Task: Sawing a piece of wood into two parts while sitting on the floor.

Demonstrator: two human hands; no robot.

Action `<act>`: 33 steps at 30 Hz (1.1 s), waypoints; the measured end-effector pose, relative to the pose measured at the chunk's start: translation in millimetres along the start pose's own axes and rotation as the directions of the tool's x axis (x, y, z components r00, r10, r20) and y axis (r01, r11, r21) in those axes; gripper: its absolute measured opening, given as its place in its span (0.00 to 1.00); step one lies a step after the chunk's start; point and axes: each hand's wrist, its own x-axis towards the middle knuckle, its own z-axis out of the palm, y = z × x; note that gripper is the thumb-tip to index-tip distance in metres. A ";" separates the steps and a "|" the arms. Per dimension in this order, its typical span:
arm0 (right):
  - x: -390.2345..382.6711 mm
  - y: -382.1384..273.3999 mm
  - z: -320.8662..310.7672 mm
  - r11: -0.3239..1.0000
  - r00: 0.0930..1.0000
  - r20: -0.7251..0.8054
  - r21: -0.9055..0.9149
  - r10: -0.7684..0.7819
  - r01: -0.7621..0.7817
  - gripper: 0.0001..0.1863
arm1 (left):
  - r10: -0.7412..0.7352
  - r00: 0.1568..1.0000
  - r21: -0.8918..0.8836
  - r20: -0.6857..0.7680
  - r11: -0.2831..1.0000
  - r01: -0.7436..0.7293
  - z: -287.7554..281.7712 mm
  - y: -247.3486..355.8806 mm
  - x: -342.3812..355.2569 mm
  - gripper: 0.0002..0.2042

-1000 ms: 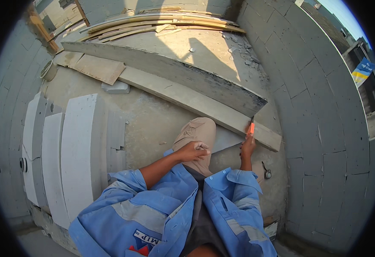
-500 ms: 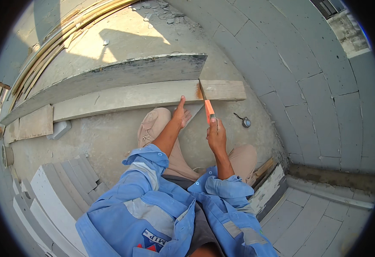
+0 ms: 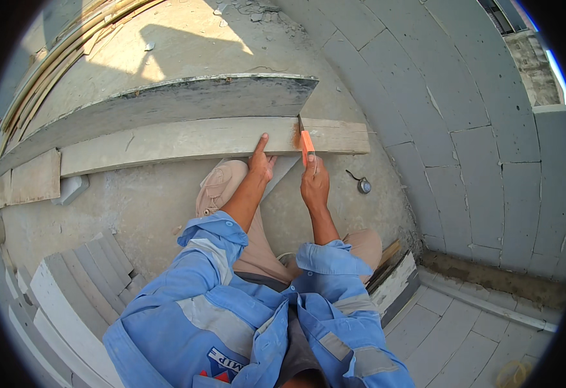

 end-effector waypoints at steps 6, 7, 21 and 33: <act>-71.7 -15.5 -28.2 0.956 0.969 0.113 0.169 0.220 -0.237 0.26 | -0.008 0.999 -0.004 0.046 1.000 0.009 -18.0 9.4 10.7 0.44; -103.6 -24.9 -48.2 0.948 0.962 0.106 0.173 0.252 -0.268 0.26 | -0.001 1.000 0.001 0.019 1.000 0.000 -15.0 6.6 5.8 0.42; -22.1 -1.7 -3.9 0.982 0.989 0.047 0.120 0.141 -0.146 0.24 | 0.027 0.999 0.058 0.034 0.998 -0.029 -12.2 0.5 -1.7 0.40; -7.0 -4.4 4.8 0.980 0.988 -0.035 0.139 0.151 -0.145 0.21 | 0.027 1.000 0.143 0.013 0.989 -0.029 -5.4 -3.4 -3.8 0.37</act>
